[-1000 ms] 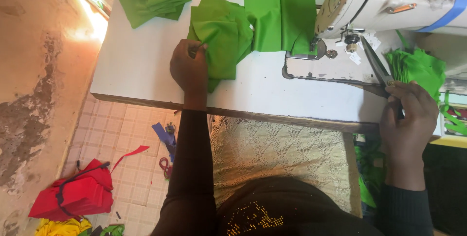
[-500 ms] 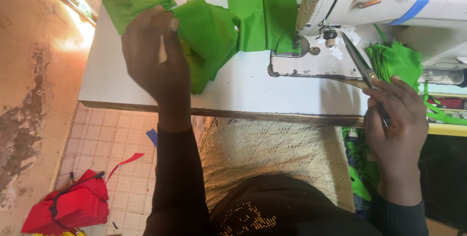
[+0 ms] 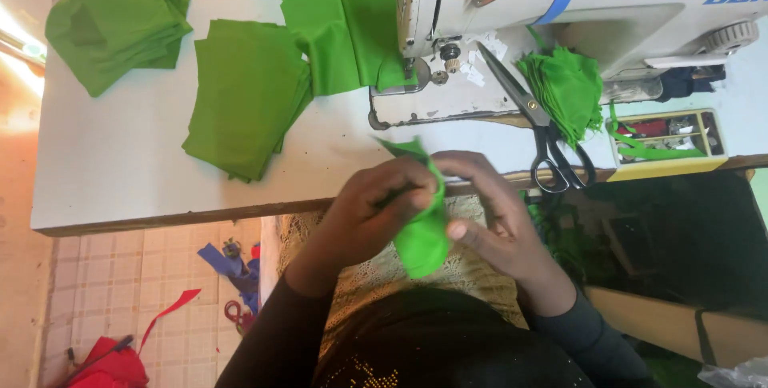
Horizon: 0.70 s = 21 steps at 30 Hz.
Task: Trimming threads and aligning small green fabric pieces at a sewing workstation
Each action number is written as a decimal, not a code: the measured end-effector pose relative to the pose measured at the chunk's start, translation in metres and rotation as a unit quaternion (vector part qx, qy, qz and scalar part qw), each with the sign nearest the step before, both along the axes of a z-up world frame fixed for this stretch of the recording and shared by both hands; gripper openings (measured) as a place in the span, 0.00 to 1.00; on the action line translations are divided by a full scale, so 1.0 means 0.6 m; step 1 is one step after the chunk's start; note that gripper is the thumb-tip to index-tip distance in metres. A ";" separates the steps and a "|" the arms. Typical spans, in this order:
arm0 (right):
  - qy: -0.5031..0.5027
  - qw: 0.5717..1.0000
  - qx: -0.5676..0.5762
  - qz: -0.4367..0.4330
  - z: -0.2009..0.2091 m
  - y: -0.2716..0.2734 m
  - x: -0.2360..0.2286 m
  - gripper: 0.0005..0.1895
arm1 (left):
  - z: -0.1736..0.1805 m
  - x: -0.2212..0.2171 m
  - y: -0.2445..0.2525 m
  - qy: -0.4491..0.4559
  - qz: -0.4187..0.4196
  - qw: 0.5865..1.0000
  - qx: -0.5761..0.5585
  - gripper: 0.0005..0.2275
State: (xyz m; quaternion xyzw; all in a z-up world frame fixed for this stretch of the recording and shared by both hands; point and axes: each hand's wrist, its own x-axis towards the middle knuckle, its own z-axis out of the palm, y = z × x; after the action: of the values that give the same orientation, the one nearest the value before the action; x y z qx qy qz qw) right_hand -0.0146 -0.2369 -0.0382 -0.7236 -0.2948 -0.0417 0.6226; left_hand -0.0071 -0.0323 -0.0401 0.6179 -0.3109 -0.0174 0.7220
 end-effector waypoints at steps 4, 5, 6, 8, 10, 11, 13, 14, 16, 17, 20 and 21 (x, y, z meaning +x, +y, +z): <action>0.091 0.996 0.024 0.012 0.009 0.016 0.005 0.10 | 0.016 0.000 -0.020 0.040 0.021 0.999 0.024 0.12; 0.090 0.996 0.023 0.010 -0.019 -0.006 0.010 0.10 | 0.037 0.002 -0.011 0.040 0.019 0.999 0.023 0.12; 0.124 0.986 0.084 -0.072 -0.047 -0.028 0.015 0.09 | 0.058 0.005 -0.002 0.039 0.021 0.987 0.154 0.18; 0.157 0.964 0.143 -0.158 -0.065 -0.069 0.019 0.08 | 0.062 0.017 0.013 0.038 0.018 0.958 0.283 0.26; 0.080 0.943 0.260 -0.192 -0.046 -0.105 0.022 0.15 | 0.030 0.037 0.027 -0.056 0.148 0.876 0.455 0.14; 0.083 0.942 0.261 -0.192 -0.079 -0.128 0.004 0.15 | 0.032 0.054 0.038 -0.053 0.148 0.876 0.457 0.14; 0.016 0.970 0.085 -0.229 -0.145 -0.173 -0.034 0.20 | 0.037 0.086 0.062 -0.187 0.276 0.873 0.356 0.10; 0.018 0.970 0.086 -0.228 -0.103 -0.131 -0.034 0.20 | 0.047 0.085 0.062 -0.185 0.276 0.872 0.358 0.10; -0.148 0.985 -0.026 0.080 -0.018 -0.047 -0.026 0.06 | 0.069 0.087 0.066 -0.208 0.313 0.892 0.251 0.12; -0.149 0.985 -0.023 0.082 -0.009 -0.024 -0.026 0.06 | 0.063 0.081 0.074 -0.208 0.315 0.891 0.253 0.12; -0.131 0.966 -0.146 0.169 -0.012 0.025 -0.027 0.06 | 0.028 0.062 0.099 -0.147 0.251 0.927 0.237 0.12; -0.097 0.959 -0.184 0.191 -0.031 0.028 -0.023 0.08 | 0.007 0.058 0.110 -0.099 0.238 0.912 0.319 0.11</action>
State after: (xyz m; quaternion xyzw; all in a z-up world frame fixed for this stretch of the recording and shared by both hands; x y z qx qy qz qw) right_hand -0.0282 -0.2199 -0.0571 -0.7487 -0.4887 0.0631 0.4434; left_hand 0.0275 0.0337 -0.0361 0.8696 -0.2020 0.1179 0.4349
